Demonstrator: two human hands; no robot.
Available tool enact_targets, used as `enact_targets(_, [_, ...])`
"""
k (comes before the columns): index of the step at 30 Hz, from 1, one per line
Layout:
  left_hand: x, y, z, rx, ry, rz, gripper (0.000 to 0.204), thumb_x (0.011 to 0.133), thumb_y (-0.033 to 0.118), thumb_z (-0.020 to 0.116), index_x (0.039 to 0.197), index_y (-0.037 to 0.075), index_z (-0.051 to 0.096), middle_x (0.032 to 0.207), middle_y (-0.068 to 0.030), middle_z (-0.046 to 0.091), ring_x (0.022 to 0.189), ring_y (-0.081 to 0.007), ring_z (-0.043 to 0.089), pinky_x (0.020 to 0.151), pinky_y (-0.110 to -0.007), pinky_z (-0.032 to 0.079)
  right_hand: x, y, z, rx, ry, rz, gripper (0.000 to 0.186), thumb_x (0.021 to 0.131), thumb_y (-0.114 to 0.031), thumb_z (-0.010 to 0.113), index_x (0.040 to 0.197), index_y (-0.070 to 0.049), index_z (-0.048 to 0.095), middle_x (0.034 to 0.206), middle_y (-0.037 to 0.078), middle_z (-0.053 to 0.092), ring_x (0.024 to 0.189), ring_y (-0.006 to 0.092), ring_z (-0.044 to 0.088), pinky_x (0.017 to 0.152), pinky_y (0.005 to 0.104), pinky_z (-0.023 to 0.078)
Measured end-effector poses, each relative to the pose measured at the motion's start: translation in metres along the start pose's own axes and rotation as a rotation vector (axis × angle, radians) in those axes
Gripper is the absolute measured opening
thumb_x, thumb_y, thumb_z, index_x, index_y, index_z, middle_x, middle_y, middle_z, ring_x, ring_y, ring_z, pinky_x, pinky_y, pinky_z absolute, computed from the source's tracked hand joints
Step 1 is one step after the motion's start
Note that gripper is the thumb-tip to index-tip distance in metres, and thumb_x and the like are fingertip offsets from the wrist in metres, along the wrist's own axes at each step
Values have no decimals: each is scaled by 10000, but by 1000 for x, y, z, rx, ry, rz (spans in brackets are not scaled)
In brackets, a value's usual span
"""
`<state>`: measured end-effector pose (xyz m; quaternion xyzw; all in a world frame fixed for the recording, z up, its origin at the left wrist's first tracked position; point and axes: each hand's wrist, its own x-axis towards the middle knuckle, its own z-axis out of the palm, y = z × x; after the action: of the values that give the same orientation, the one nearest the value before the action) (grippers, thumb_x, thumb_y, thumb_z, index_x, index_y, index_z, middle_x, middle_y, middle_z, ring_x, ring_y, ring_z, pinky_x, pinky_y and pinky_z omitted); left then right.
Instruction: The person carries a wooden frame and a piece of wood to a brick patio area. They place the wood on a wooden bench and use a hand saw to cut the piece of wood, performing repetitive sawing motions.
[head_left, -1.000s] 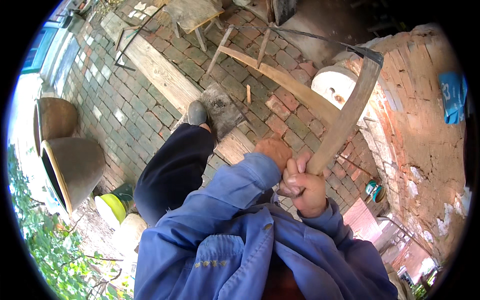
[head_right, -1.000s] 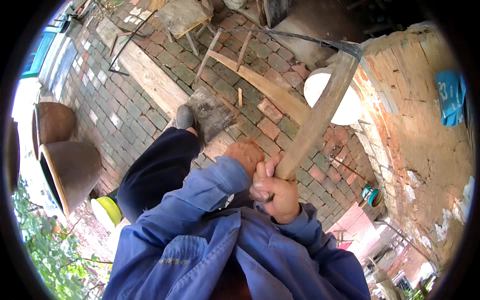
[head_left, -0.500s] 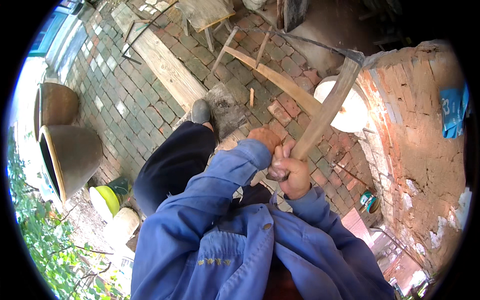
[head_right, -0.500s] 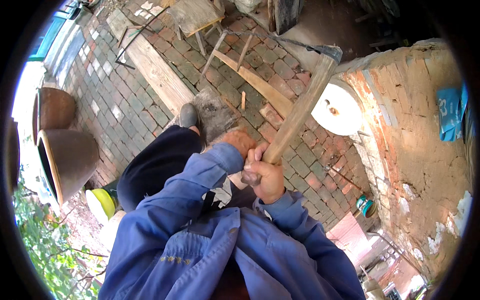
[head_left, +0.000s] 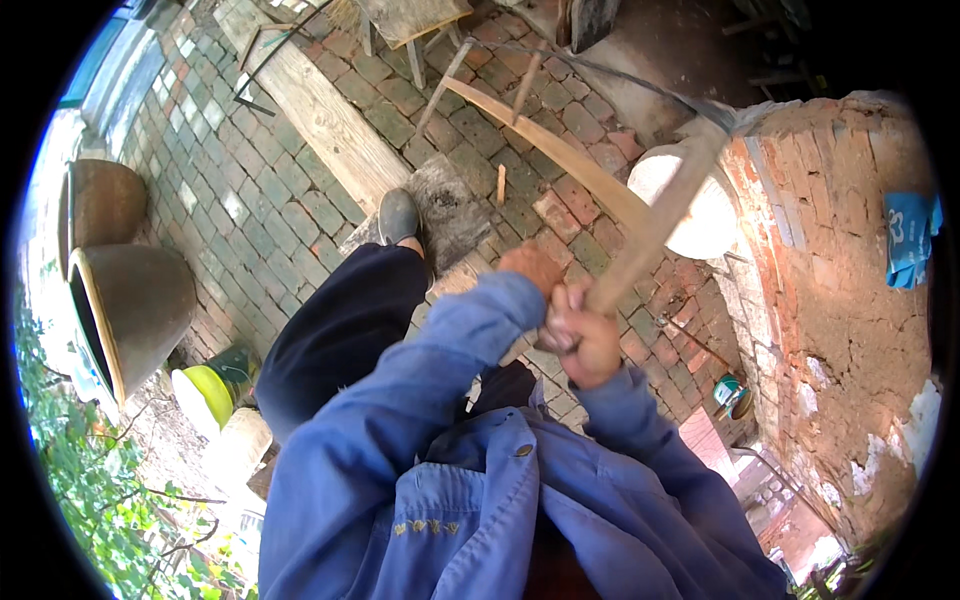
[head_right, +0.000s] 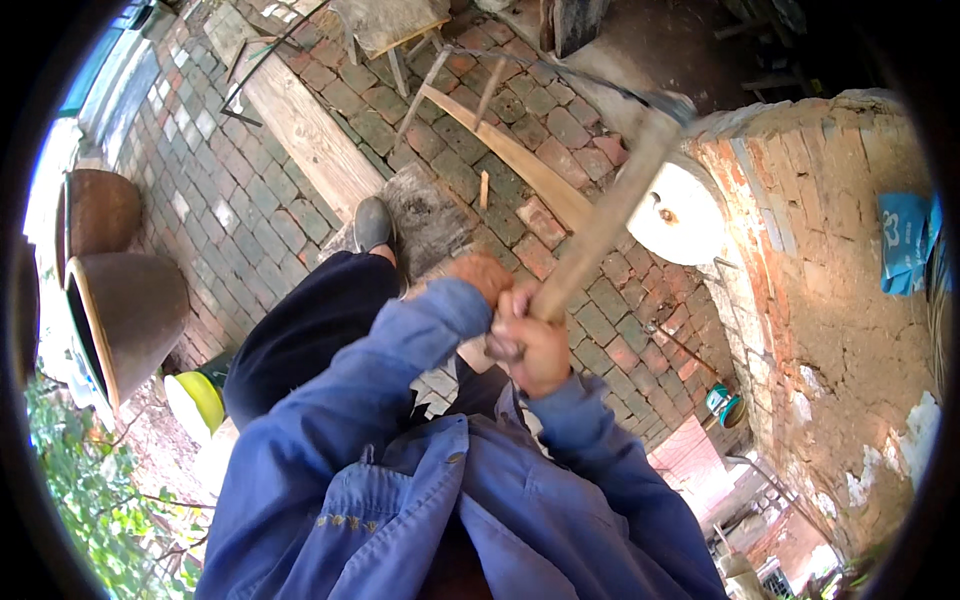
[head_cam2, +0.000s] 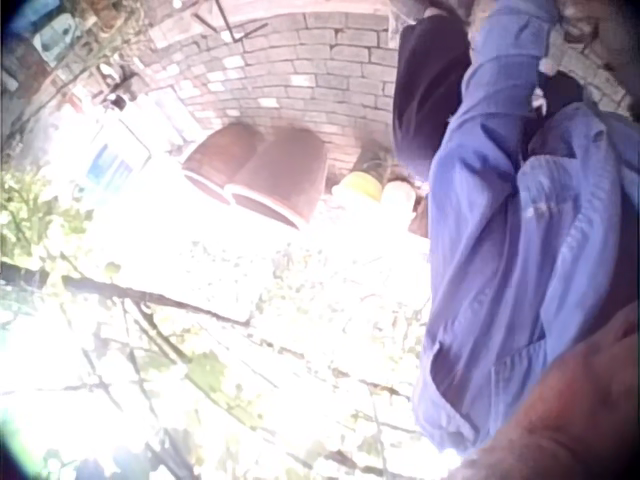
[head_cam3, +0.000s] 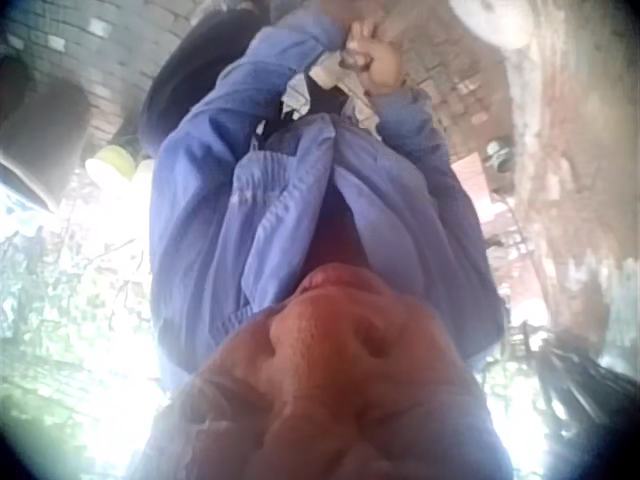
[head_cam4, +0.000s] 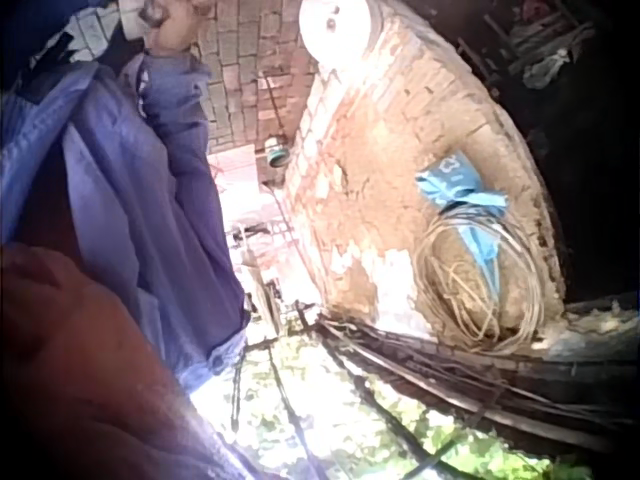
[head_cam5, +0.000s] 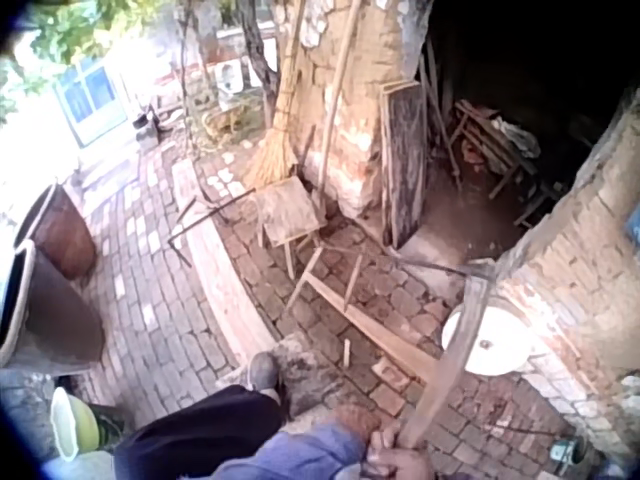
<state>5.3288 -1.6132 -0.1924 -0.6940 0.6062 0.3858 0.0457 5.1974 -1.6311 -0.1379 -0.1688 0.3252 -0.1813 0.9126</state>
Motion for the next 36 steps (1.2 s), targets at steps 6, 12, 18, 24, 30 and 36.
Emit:
enact_targets(6, [-16,21,31,104,117,30,170,774,207,630,900,143,725,906,-82,711,999,-299,634,769,-375,552,-40,2,3,1,28,-28,247,770,76,573,842,-113,432,650,22,397,474,109,356,441,272,288])
enact_targets(12, [-68,107,25,-50,180,128,195,812,165,588,861,56,742,858,-111,718,912,-286,666,782,-394,531,-124,-31,-1,-56,15,-24,296,731,80,629,821,-108,419,647,24,407,491,117,372,458,279,301])
enact_targets(18, [22,18,39,13,22,2,259,731,301,668,947,170,724,902,-93,712,924,-264,669,714,-381,548,-15,-4,-25,-51,19,10,238,765,84,556,814,-110,428,643,7,404,480,99,378,435,262,293])
enact_targets(24, [4,-32,16,102,109,100,218,737,314,675,862,151,745,948,-82,713,925,-262,680,754,-348,541,26,22,-23,-193,-62,9,252,750,93,574,810,-98,421,652,7,396,484,110,388,446,267,307])
enact_targets(30, [-51,68,34,-88,299,207,170,737,187,599,802,43,661,769,-87,671,865,-288,615,663,-357,540,-89,-16,-16,-146,-26,4,268,755,118,571,818,-91,414,656,19,388,493,99,362,447,264,297])
enact_targets(36, [-16,58,45,-75,223,-3,158,789,175,596,813,92,727,786,-82,688,833,-270,628,665,-361,523,-52,-24,2,-11,88,49,285,751,114,592,824,-102,422,657,7,398,501,101,379,455,264,297])
